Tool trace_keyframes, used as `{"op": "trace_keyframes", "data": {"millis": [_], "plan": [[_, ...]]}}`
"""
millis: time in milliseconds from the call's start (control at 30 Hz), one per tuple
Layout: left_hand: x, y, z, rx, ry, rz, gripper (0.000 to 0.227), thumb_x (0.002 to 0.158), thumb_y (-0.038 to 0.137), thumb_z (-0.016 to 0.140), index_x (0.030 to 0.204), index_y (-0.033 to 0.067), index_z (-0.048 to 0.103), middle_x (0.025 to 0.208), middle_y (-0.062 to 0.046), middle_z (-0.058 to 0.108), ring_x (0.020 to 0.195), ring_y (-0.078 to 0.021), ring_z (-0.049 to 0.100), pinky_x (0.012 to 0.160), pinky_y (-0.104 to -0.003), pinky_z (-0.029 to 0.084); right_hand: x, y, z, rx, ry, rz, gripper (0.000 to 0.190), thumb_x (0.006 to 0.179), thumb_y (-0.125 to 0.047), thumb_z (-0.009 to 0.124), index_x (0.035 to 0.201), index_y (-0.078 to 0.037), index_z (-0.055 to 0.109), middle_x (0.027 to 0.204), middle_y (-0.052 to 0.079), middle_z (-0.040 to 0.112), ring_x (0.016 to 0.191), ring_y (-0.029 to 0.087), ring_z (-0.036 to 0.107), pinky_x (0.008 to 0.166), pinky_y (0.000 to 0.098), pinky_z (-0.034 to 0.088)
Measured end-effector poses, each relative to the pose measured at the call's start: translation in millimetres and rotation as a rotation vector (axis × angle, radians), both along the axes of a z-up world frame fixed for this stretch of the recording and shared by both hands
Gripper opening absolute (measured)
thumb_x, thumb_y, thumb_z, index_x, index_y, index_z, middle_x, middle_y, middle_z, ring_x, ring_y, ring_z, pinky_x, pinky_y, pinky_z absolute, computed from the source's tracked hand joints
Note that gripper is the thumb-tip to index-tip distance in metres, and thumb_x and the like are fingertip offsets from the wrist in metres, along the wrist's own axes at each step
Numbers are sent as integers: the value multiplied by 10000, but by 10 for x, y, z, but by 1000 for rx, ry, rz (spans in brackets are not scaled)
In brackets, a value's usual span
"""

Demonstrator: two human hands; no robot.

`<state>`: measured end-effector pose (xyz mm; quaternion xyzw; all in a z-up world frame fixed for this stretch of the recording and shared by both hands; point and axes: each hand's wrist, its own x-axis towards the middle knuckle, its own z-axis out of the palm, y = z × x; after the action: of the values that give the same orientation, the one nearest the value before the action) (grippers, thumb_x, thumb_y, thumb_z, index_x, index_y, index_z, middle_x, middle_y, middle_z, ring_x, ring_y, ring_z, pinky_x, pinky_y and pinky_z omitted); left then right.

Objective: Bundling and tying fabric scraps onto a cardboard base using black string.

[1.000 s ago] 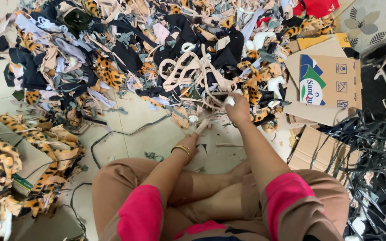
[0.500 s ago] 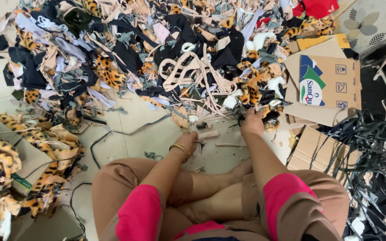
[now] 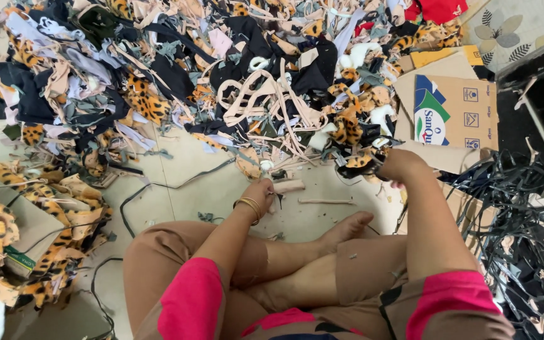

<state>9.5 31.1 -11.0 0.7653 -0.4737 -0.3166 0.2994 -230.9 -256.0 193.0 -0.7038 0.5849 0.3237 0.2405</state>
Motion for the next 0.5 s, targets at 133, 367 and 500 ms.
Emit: {"op": "trace_keyframes", "data": {"millis": [133, 367, 500], "plan": [[37, -19, 134, -107, -10, 13, 175, 812, 84, 737, 949, 80, 628, 991, -171, 667, 961, -383, 619, 861, -437, 517, -141, 92, 228, 42, 26, -161, 303, 963, -165, 601, 1145, 60, 690, 949, 242, 823, 714, 280, 728, 687, 425, 596], [219, -443, 381, -212, 24, 34, 174, 829, 111, 751, 939, 69, 622, 932, -154, 670, 866, -327, 656, 789, -414, 534, 203, 522, -590, 205, 62, 484, 294, 992, -181, 592, 1234, -196, 759, 1309, 27, 724, 1168, 196, 691, 1077, 413, 504], [388, -898, 798, -208, 67, 103, 237, 846, 149, 761, 1057, 109, 659, 974, -124, 688, 839, -282, 681, 790, -386, 551, 555, 953, -921, 384, 24, 646, 332, 945, -154, 651, 1254, -243, 735, 1289, 92, 693, 1192, 315, 650, 1048, 439, 510]]}}
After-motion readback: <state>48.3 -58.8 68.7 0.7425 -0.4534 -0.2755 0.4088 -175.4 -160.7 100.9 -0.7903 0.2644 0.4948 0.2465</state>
